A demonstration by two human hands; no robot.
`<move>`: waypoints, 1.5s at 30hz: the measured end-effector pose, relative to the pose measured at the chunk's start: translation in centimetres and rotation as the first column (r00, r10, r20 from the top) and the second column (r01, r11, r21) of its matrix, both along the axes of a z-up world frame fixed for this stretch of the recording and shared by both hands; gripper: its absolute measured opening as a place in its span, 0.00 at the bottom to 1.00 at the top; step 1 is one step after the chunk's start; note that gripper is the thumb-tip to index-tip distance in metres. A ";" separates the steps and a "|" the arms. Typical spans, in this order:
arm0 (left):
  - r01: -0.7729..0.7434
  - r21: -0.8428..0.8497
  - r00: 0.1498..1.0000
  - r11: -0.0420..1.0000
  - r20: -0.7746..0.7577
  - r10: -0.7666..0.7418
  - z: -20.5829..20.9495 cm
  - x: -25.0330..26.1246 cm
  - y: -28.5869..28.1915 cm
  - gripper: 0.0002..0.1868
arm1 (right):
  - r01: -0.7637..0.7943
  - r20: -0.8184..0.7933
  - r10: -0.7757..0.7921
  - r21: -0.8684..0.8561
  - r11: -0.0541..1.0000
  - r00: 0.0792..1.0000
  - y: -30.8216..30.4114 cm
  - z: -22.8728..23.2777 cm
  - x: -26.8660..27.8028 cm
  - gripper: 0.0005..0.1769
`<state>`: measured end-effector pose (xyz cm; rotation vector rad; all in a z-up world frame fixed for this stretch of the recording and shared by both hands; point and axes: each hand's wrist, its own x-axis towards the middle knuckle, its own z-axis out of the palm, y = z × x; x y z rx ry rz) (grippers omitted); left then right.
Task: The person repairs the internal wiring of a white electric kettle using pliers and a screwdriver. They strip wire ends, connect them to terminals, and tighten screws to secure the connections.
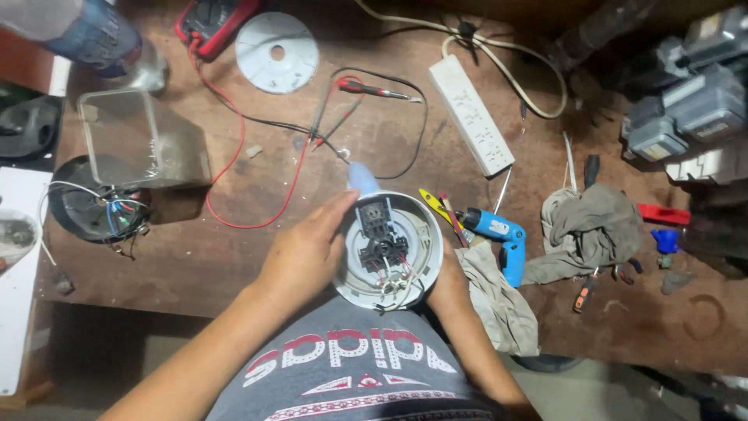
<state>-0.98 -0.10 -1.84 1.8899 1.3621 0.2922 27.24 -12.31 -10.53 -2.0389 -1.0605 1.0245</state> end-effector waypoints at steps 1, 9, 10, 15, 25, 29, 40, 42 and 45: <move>-0.023 0.006 1.000 1.000 -0.007 0.023 0.3 0.2 0.0 0.42 | -0.023 -0.007 0.023 0.006 1.000 1.000 -0.2 0.0 0.5 0.24; 0.158 0.151 0.920 0.976 0.338 -0.201 -0.9 -1.8 2.7 0.29 | -0.096 -0.095 0.109 0.129 0.987 0.989 2.0 9.4 -1.7 0.52; 0.152 0.141 0.920 0.978 0.341 -0.192 -1.4 -2.2 3.7 0.29 | -0.102 -0.095 0.114 0.119 0.988 0.989 2.3 9.4 -2.4 0.52; -0.198 0.161 0.980 0.967 0.062 0.191 -7.8 -3.6 14.4 0.18 | 0.236 -0.049 -0.241 -0.085 0.968 0.969 5.1 11.4 -5.6 0.41; -0.067 0.404 0.954 0.912 -0.242 0.177 -25.7 -1.3 31.8 0.08 | 0.328 -0.068 -0.330 -0.038 0.944 0.942 4.4 10.5 -7.1 0.38; -0.003 0.390 0.948 0.921 -0.292 0.127 -27.1 -0.5 32.7 0.14 | 0.259 0.069 -0.258 -0.007 0.966 0.964 2.9 9.6 -6.6 0.37; -0.229 0.352 0.957 0.907 -0.090 0.277 -13.2 -3.2 27.3 0.14 | 0.273 -0.219 -0.264 0.010 0.962 0.939 3.8 12.2 -8.4 0.41; -0.133 0.126 0.917 0.983 0.391 0.074 -2.3 -2.3 20.6 0.16 | 0.223 -0.301 -0.194 0.064 0.973 0.934 3.6 11.7 -8.0 0.42; 0.068 -0.339 0.880 0.938 0.464 0.104 4.8 -2.1 12.2 0.08 | 0.214 -0.271 -0.199 0.027 0.977 0.942 3.2 10.9 -7.1 0.42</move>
